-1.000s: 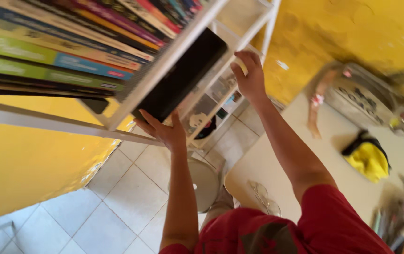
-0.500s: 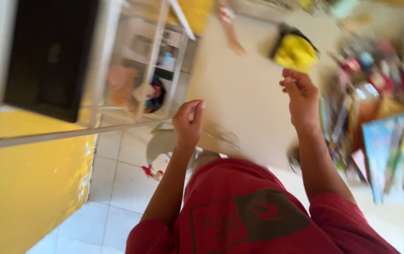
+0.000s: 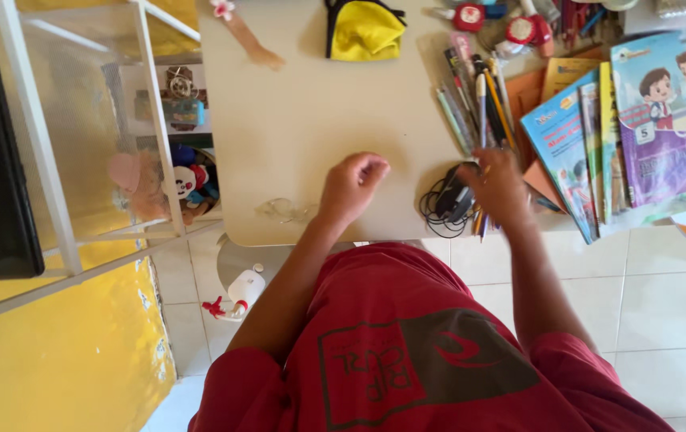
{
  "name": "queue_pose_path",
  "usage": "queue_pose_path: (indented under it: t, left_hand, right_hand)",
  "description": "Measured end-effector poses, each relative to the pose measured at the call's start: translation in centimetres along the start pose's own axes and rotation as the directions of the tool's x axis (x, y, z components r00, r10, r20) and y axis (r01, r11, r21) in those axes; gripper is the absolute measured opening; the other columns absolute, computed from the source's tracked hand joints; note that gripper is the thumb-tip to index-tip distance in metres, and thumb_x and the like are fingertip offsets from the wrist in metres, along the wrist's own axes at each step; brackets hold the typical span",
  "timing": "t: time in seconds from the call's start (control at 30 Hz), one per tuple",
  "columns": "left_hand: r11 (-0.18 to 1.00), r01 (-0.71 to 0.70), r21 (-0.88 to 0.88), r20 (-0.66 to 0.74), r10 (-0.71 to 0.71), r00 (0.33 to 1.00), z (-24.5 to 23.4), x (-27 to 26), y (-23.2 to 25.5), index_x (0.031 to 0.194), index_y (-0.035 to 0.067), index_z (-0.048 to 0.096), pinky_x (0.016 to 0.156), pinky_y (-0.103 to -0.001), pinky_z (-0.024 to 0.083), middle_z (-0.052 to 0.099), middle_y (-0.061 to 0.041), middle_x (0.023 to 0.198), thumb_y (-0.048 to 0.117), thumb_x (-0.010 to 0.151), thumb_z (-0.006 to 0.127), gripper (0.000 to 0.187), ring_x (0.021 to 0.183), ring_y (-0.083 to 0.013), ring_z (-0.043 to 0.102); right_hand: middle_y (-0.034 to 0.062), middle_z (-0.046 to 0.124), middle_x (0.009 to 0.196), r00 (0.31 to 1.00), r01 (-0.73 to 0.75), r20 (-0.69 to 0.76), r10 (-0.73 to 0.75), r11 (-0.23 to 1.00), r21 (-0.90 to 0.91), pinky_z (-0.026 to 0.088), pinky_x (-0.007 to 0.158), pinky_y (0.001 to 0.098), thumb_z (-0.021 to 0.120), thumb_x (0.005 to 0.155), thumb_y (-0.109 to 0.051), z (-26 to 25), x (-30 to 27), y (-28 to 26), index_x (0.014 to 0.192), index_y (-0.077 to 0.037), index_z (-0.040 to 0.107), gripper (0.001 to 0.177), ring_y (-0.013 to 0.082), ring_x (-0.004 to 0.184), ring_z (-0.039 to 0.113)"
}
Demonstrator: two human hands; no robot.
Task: The person closes a laptop, wipes it with a yellow cloth, and places it on a shelf. They then coil a mouse cable and place the mouse on the shelf. Finally, they wipe eyeglasses with a blue cloth, place them in a case, and put the case on the shelf.
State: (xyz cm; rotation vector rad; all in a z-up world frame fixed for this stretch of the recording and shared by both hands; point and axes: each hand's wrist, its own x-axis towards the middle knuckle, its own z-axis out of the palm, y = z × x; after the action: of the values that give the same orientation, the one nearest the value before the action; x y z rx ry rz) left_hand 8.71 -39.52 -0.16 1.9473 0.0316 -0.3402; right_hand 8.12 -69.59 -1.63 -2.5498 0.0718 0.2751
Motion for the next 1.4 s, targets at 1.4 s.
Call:
queue_pose_path:
  t: [1.4]
  left_hand:
    - [0.013,0.156,-0.988,0.154,-0.094,0.984,-2.2,0.8,-3.3,0.138,-0.004,0.055,0.095,-0.043,0.056,0.068,-0.014,0.117,0.021,0.097,0.077,0.053,0.107,-0.0259,0.067]
  right_hand:
    - [0.0173,0.065,0.129,0.894,-0.433,0.44,-0.086,0.086,0.897,0.059,0.085,0.0461,0.049,0.103,-0.007,4.8,5.2,-9.8,0.156,-0.008,0.031,0.056,0.0335,0.108,0.069]
